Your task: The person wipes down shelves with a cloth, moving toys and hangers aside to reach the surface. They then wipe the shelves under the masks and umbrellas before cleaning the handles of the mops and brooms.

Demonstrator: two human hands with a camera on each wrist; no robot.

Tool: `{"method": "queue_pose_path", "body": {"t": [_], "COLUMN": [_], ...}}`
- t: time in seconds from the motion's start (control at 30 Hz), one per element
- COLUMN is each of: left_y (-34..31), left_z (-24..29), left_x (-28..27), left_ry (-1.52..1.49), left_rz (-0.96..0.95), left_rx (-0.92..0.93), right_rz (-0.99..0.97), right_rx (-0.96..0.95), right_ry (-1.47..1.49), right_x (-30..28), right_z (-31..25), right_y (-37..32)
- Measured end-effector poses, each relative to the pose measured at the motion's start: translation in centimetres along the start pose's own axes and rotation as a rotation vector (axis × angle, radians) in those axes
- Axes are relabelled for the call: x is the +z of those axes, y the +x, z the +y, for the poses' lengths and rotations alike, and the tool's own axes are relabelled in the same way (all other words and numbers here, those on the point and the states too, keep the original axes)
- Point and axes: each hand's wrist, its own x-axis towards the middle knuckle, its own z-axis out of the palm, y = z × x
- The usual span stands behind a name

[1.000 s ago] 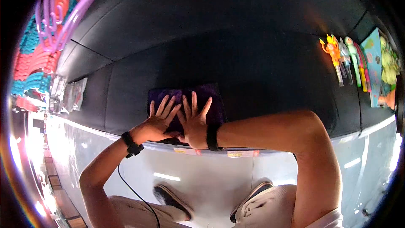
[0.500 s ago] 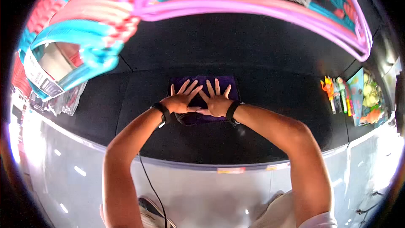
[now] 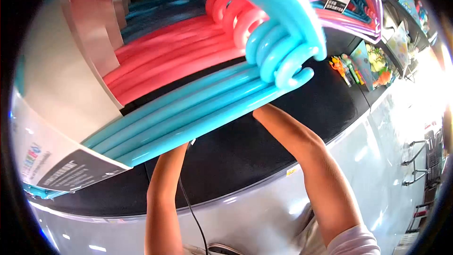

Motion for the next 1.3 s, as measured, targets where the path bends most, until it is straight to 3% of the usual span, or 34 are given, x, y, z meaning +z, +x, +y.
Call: {"method": "queue_pose_path", "body": {"t": [0.07, 0.1, 0.23, 0.27, 0.4, 0.47, 0.57, 0.6, 0.8, 0.97, 1.07, 1.3], "left_y": [-0.7, -2.1, -6.6, -8.1, -13.9, -13.2, -12.9, -12.8, -13.0, -12.8, -12.1, -10.9], "left_z": [1.1, 3.6, 5.7, 5.6, 7.2, 9.7, 12.6, 12.5, 13.0, 11.9, 8.9, -4.3], "left_x": [0.4, -1.7, -1.9, -0.7, 0.6, -1.6, -4.6, -4.2, -2.6, -1.8, -2.5, -6.2], "left_ry": [0.298, 0.125, 0.13, 0.138, 0.23, 0.279, 0.265, 0.258, 0.132, 0.019, 0.052, -0.006], "left_rz": [0.177, -0.158, -0.346, -0.306, -0.353, -0.437, -0.61, -0.612, -0.506, -0.391, -0.316, -0.136], "left_rx": [0.032, -0.177, -0.199, -0.189, -0.162, -0.115, -0.211, -0.242, -0.276, -0.339, -0.353, -0.463], "right_rz": [0.253, 0.131, 0.065, 0.071, 0.246, 0.333, 0.161, 0.087, 0.123, 0.02, 0.066, 0.107], "right_rx": [-0.408, -0.241, -0.209, -0.24, -0.3, -0.297, -0.443, -0.473, -0.511, -0.427, -0.368, -0.282], "right_ry": [0.8, 0.187, 0.2, 0.244, 0.282, 0.355, 0.353, 0.293, 0.328, 0.278, 0.309, 0.25], "right_x": [4.6, 1.0, 0.4, 1.0, 3.8, 4.5, 1.4, 0.2, 2.1, 0.3, -1.1, -8.4], "right_z": [2.0, 0.1, -4.0, -5.2, -10.0, -9.5, -8.0, -7.4, -6.2, -6.0, -6.9, -11.0], "right_y": [1.4, -1.9, -7.0, -7.8, -11.5, -12.2, -14.0, -14.1, -14.1, -13.1, -10.4, 1.9]}}
